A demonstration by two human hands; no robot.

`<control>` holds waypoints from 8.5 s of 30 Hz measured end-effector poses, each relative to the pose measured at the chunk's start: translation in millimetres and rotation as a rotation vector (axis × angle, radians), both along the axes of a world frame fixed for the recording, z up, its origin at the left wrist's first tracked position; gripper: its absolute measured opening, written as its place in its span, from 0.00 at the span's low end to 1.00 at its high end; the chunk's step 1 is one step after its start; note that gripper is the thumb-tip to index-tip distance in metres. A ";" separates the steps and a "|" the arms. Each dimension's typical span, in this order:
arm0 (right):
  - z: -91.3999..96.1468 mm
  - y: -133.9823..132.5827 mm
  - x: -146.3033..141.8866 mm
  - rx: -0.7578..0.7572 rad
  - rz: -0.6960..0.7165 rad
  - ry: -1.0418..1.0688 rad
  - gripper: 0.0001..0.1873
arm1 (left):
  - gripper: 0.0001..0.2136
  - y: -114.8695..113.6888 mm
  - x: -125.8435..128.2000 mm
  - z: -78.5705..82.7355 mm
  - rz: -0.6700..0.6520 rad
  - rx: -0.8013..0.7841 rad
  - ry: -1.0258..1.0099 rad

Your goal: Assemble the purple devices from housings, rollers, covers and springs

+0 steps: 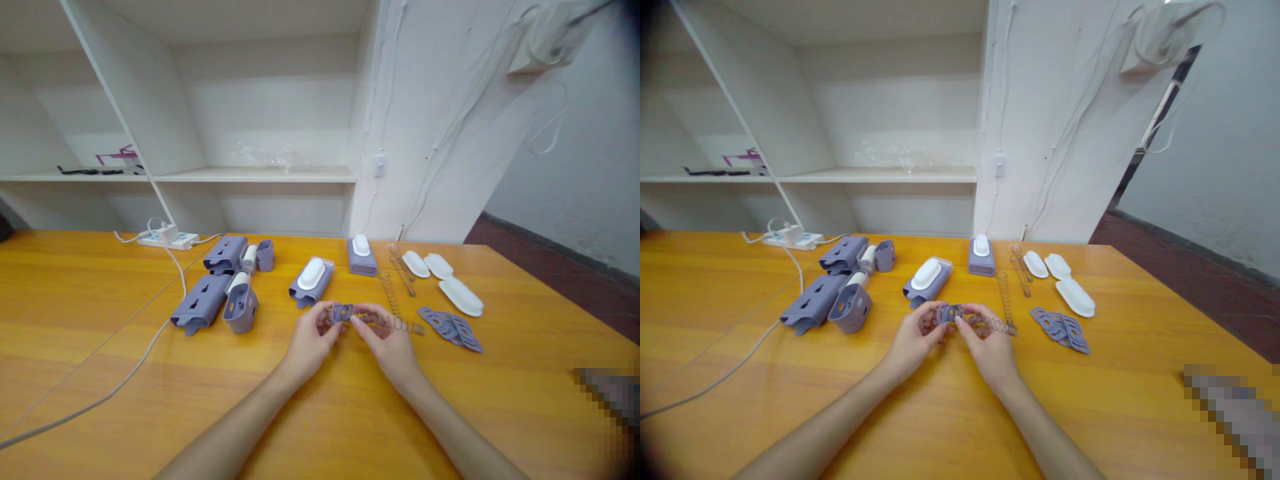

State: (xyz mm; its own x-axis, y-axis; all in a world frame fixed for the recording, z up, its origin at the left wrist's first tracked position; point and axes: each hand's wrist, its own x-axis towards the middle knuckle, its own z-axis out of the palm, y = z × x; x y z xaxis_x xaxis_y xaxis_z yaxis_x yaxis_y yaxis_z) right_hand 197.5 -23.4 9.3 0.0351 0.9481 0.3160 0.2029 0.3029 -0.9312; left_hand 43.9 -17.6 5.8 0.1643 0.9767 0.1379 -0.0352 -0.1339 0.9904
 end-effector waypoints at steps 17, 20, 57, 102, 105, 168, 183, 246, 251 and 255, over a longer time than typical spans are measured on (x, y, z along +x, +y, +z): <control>1.1 2.3 1.3 -0.120 0.072 0.154 0.18 | 0.14 -3.2 -2.7 6.2 -0.051 0.107 0.102; 2.7 1.9 -0.3 -0.111 0.079 0.148 0.18 | 0.16 -4.0 -2.7 6.9 -0.048 0.097 0.128; 0.8 -1.9 2.6 -0.025 0.015 0.161 0.13 | 0.23 -11.2 -5.2 7.4 0.056 0.274 0.369; -7.9 6.0 8.9 0.060 -0.229 0.086 0.15 | 0.11 -20.9 -17.3 27.7 0.216 0.816 0.800; -6.7 6.8 8.3 0.045 -0.234 0.126 0.18 | 0.11 -17.2 -18.5 25.3 0.225 0.681 0.752; 14.0 -7.3 14.8 0.564 -0.478 -1.066 0.17 | 0.16 -7.2 -19.3 23.7 -0.041 -0.426 -0.408; 11.2 -6.1 13.1 0.683 -0.519 -0.991 0.17 | 0.15 -14.2 -19.4 34.5 -0.273 -0.462 -0.082; 5.9 -2.2 0.3 -0.432 0.280 0.614 0.12 | 0.27 -9.3 -12.8 21.8 -0.043 -0.316 -0.485; 5.2 -2.7 -0.3 -0.394 0.293 0.517 0.13 | 0.23 -6.1 -15.3 20.9 -0.064 -0.346 -0.488; 3.7 -3.0 -1.5 -0.362 0.290 0.430 0.13 | 0.24 -4.9 -17.0 21.9 -0.062 -0.345 -0.510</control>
